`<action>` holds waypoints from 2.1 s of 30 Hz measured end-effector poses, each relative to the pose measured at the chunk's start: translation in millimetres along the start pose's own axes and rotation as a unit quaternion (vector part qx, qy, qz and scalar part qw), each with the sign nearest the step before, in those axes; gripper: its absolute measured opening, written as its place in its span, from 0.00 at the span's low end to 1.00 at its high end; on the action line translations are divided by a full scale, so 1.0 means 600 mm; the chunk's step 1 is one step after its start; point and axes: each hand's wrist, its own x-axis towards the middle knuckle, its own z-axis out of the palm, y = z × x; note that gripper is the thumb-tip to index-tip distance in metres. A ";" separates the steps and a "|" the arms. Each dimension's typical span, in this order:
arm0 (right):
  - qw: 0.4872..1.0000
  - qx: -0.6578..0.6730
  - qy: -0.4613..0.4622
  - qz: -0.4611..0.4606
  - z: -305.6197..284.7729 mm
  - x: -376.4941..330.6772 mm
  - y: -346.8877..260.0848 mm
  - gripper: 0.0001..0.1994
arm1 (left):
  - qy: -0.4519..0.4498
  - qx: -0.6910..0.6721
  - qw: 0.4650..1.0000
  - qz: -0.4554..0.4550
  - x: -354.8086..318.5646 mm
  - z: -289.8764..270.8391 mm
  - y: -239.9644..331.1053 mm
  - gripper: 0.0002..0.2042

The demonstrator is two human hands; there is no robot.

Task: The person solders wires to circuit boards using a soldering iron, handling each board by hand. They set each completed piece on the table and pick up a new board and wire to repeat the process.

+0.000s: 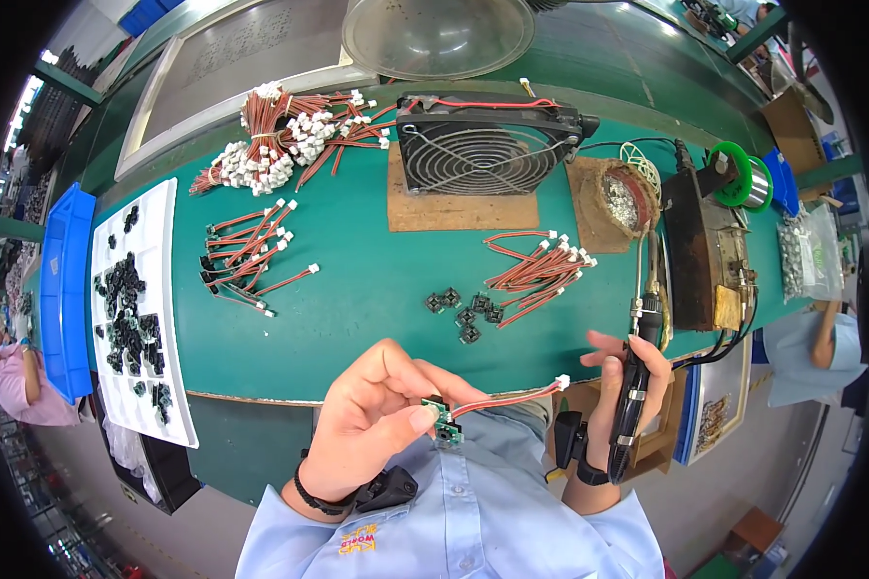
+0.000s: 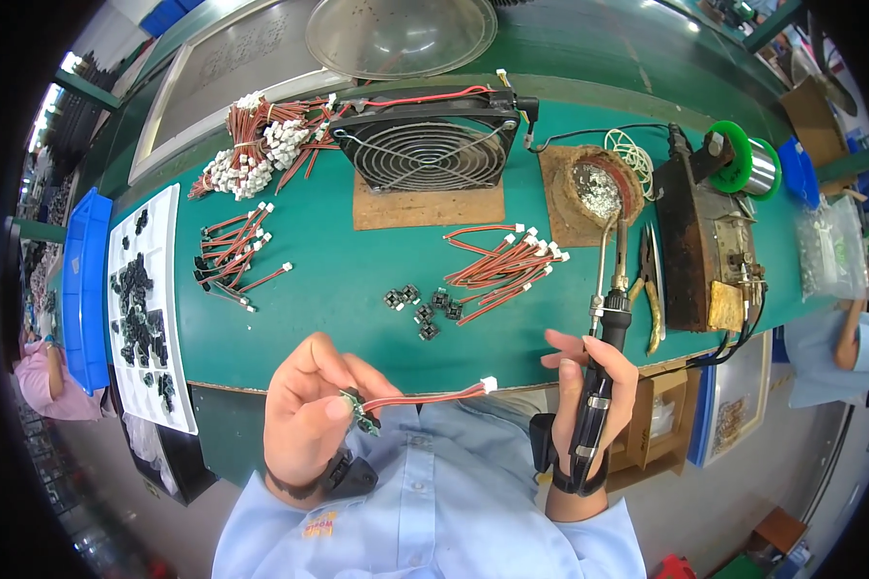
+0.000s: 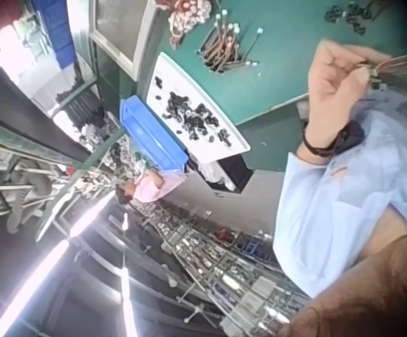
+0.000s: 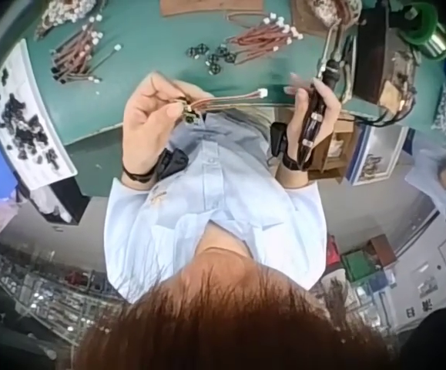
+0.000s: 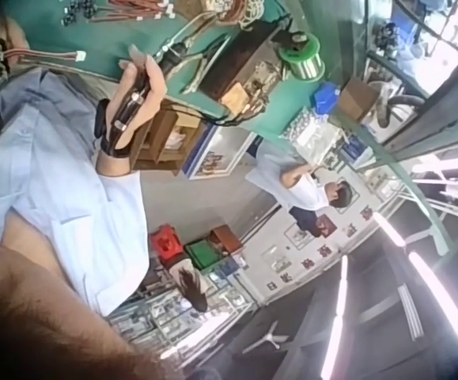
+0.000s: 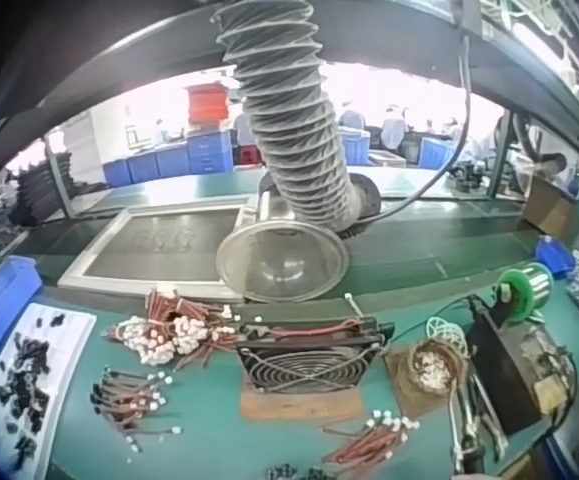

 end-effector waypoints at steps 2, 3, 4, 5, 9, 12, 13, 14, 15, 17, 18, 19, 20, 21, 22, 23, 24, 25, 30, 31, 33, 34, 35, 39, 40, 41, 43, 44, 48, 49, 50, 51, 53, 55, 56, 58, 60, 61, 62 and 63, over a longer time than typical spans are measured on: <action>0.997 0.055 -0.030 0.037 0.004 -0.001 -0.001 0.10 | 0.001 -0.005 1.000 -0.007 0.000 -0.001 -0.003 0.07; 0.994 0.081 -0.044 0.054 0.006 0.000 -0.002 0.10 | 0.006 0.020 1.000 -0.007 -0.003 -0.006 -0.003 0.07; 0.995 0.076 -0.039 0.054 0.011 0.001 0.001 0.10 | 0.009 0.045 0.999 -0.006 -0.005 -0.014 -0.005 0.07; 0.999 0.010 -0.052 0.013 0.018 0.004 0.007 0.11 | 0.011 0.071 0.997 -0.006 -0.007 -0.021 -0.007 0.07; 0.979 -0.149 -0.096 -0.103 0.041 0.017 0.023 0.14 | 0.042 0.077 0.996 -0.028 -0.022 -0.045 -0.010 0.08; 0.957 -0.184 -0.137 -0.179 0.055 0.029 0.027 0.14 | 0.059 0.088 0.994 -0.024 -0.027 -0.054 -0.009 0.09; 0.948 -0.193 -0.149 -0.204 0.061 0.034 0.027 0.14 | 0.070 0.095 0.993 -0.021 -0.029 -0.055 -0.008 0.09; 0.939 -0.201 -0.160 -0.228 0.066 0.038 0.027 0.14 | 0.069 0.095 0.993 -0.021 -0.028 -0.055 -0.007 0.09; 0.929 -0.209 -0.170 -0.252 0.068 0.040 0.027 0.14 | 0.067 0.106 0.992 -0.014 -0.027 -0.054 -0.007 0.09; 0.925 -0.219 -0.181 -0.253 0.059 0.040 0.026 0.15 | 0.062 0.127 0.990 0.000 -0.026 -0.051 -0.007 0.08; 0.920 -0.228 -0.192 -0.254 0.052 0.040 0.026 0.15 | 0.062 0.127 0.990 0.000 -0.025 -0.049 -0.007 0.08; 0.915 -0.237 -0.203 -0.255 0.048 0.041 0.026 0.16 | 0.079 0.142 0.987 0.005 -0.025 -0.048 -0.007 0.07; 0.915 -0.238 -0.203 -0.256 0.045 0.041 0.025 0.16 | 0.096 0.157 0.983 0.009 -0.024 -0.046 -0.007 0.07; 0.916 -0.231 -0.214 -0.247 0.044 0.042 0.024 0.15 | 0.113 0.172 0.978 0.013 -0.023 -0.043 -0.007 0.06; 0.918 -0.227 -0.225 -0.237 0.041 0.042 0.023 0.15 | 0.111 0.172 0.979 0.013 -0.021 -0.038 -0.007 0.06; 0.919 -0.221 -0.235 -0.227 0.037 0.042 0.023 0.15 | 0.106 0.174 0.979 0.016 -0.019 -0.032 -0.005 0.05; 0.919 -0.223 -0.234 -0.227 0.033 0.040 0.024 0.15 | 0.102 0.176 0.979 0.020 -0.018 -0.026 -0.003 0.05; 0.933 -0.201 -0.232 -0.188 0.029 0.034 0.029 0.15 | 0.099 0.179 0.979 0.023 -0.016 -0.023 -0.002 0.04; 0.984 0.023 -0.160 -0.068 0.037 0.016 0.018 0.18 | 0.036 0.286 0.957 0.041 -0.014 -0.019 -0.003 0.04; 0.985 0.110 -0.125 -0.044 0.037 0.014 0.013 0.19 | 0.018 0.326 0.943 0.061 -0.011 -0.014 -0.006 0.04; 0.973 0.152 -0.172 -0.021 0.030 0.011 -0.005 0.20 | -0.007 0.407 0.908 0.103 -0.009 -0.006 -0.009 0.05; 0.960 0.185 -0.212 0.008 0.019 0.010 -0.016 0.21 | -0.008 0.408 0.907 0.105 -0.006 0.002 -0.009 0.05; 0.942 0.218 -0.252 0.037 0.014 0.011 -0.027 0.22 | -0.013 0.450 0.883 0.135 -0.003 0.014 -0.005 0.06; 0.962 0.043 -0.238 -0.128 0.014 0.016 -0.070 0.22 | -0.051 0.553 0.804 0.214 0.007 0.032 0.001 0.09; 0.962 0.044 -0.237 -0.127 0.013 0.017 -0.073 0.22 | -0.077 0.574 0.780 0.235 0.009 0.032 0.000 0.09; 0.959 0.027 -0.241 -0.145 0.012 0.018 -0.075 0.23 | -0.102 0.595 0.756 0.254 0.009 0.032 0.000 0.09; 0.951 -0.007 -0.249 -0.181 0.012 0.022 -0.078 0.24 | -0.101 0.603 0.750 0.254 0.007 0.035 -0.001 0.09; 0.952 -0.007 -0.248 -0.180 0.013 0.022 -0.077 0.24 | -0.098 0.610 0.744 0.253 0.005 0.037 -0.002 0.08; 0.934 -0.049 -0.242 -0.259 0.020 0.019 -0.070 0.20 | -0.091 0.611 0.748 0.243 0.003 0.042 -0.004 0.08; 0.942 -0.015 -0.240 -0.235 0.020 0.016 -0.069 0.20 | -0.088 0.607 0.753 0.239 0.003 0.042 -0.005 0.08; 0.948 0.020 -0.238 -0.211 0.020 0.014 -0.067 0.20 | -0.089 0.607 0.753 0.239 0.003 0.040 -0.005 0.08; 0.952 0.055 -0.235 -0.187 0.021 0.011 -0.065 0.20 | -0.094 0.597 0.760 0.237 0.003 0.037 -0.007 0.08; 0.957 0.081 -0.224 -0.167 0.027 0.001 -0.058 0.20 | -0.104 0.578 0.776 0.233 0.004 0.032 -0.009 0.07; 0.961 0.133 -0.203 -0.129 0.033 -0.006 -0.053 0.20 | -0.099 0.577 0.776 0.234 0.003 0.033 -0.014 0.07; 0.962 0.133 -0.202 -0.128 0.032 -0.005 -0.055 0.20 | -0.092 0.576 0.777 0.237 0.003 0.034 -0.016 0.07; 0.966 0.097 -0.197 -0.140 0.031 0.004 -0.063 0.20 | -0.084 0.575 0.778 0.239 0.003 0.035 -0.018 0.07; 0.967 0.079 -0.193 -0.145 0.030 0.004 -0.065 0.20 | -0.092 0.570 0.783 0.232 0.003 0.036 -0.015 0.06; 0.969 0.083 -0.198 -0.126 0.030 0.001 -0.066 0.20 | -0.096 0.568 0.785 0.229 0.003 0.036 -0.015 0.06; 0.970 0.086 -0.200 -0.107 0.029 -0.002 -0.067 0.21 | -0.099 0.568 0.784 0.230 0.003 0.035 -0.015 0.06; 0.971 0.089 -0.203 -0.089 0.029 -0.004 -0.069 0.21 | -0.092 0.552 0.798 0.225 0.002 0.033 -0.017 0.07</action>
